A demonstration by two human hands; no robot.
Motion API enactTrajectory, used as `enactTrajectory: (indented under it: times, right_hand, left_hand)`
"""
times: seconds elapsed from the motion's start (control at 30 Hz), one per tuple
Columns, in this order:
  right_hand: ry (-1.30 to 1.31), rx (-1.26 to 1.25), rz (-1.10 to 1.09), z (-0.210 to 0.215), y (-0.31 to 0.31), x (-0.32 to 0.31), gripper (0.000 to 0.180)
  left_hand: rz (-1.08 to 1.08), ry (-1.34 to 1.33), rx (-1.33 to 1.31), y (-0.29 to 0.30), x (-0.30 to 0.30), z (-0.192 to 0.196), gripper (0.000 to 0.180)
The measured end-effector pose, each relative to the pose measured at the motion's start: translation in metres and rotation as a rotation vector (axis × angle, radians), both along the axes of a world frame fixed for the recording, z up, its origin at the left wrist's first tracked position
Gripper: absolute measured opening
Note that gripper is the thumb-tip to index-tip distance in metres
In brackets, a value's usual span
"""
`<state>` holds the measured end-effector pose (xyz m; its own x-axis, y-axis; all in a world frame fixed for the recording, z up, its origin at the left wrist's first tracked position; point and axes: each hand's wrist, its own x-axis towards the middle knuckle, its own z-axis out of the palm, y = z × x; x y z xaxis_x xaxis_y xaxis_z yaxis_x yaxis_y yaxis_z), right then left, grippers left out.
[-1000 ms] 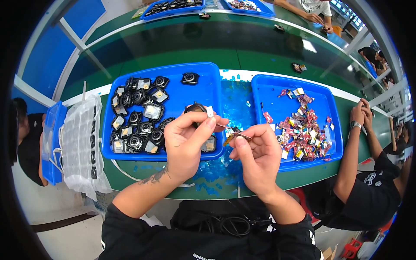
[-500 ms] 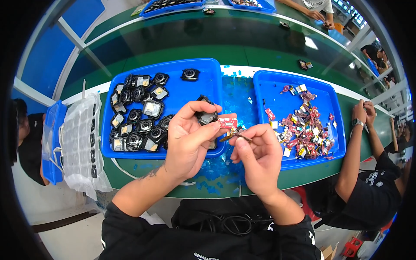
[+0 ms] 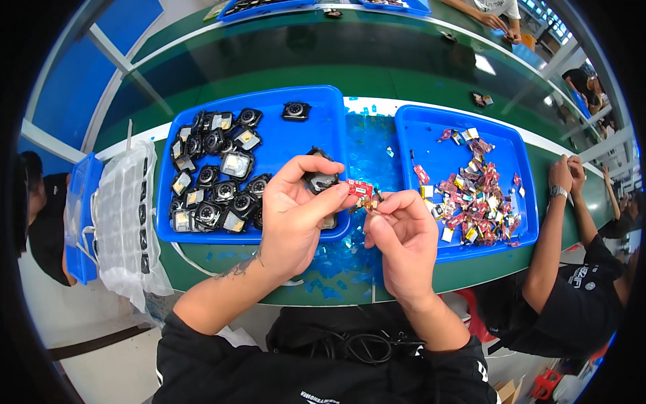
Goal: Assembling small electronic components (likely camera modules or sensors) at a factory workbench.
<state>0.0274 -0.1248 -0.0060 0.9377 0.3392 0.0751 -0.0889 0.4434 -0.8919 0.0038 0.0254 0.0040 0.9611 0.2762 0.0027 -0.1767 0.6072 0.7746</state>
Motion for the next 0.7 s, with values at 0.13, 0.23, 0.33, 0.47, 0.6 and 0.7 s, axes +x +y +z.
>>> enactTrajectory:
  times: [0.13, 0.23, 0.33, 0.47, 0.6, 0.7]
  right_hand:
    - [0.04, -0.05, 0.051, -0.001, -0.005, 0.003, 0.02]
    - [-0.029, -0.127, 0.001, 0.006, -0.009, 0.007, 0.027]
    - [-0.072, -0.198, 0.011, 0.01, -0.005, 0.01, 0.033]
    - [-0.142, -0.285, 0.034, 0.013, -0.006, 0.014, 0.032]
    - [-0.12, -0.321, 0.098, 0.015, -0.005, 0.017, 0.027]
    - [-0.076, -0.246, 0.16, 0.009, -0.009, 0.02, 0.026]
  left_hand:
    - [-0.006, 0.026, -0.013, 0.005, 0.002, -0.005, 0.023]
    - [0.008, 0.006, 0.013, 0.001, 0.003, -0.002, 0.021]
    - [-0.012, -0.009, 0.04, 0.002, 0.003, -0.005, 0.018]
    - [-0.025, 0.014, 0.02, 0.004, 0.003, -0.005, 0.017]
    - [-0.047, 0.053, -0.044, 0.003, 0.003, -0.007, 0.017]
    - [-0.036, 0.056, -0.028, 0.004, 0.002, -0.007, 0.017]
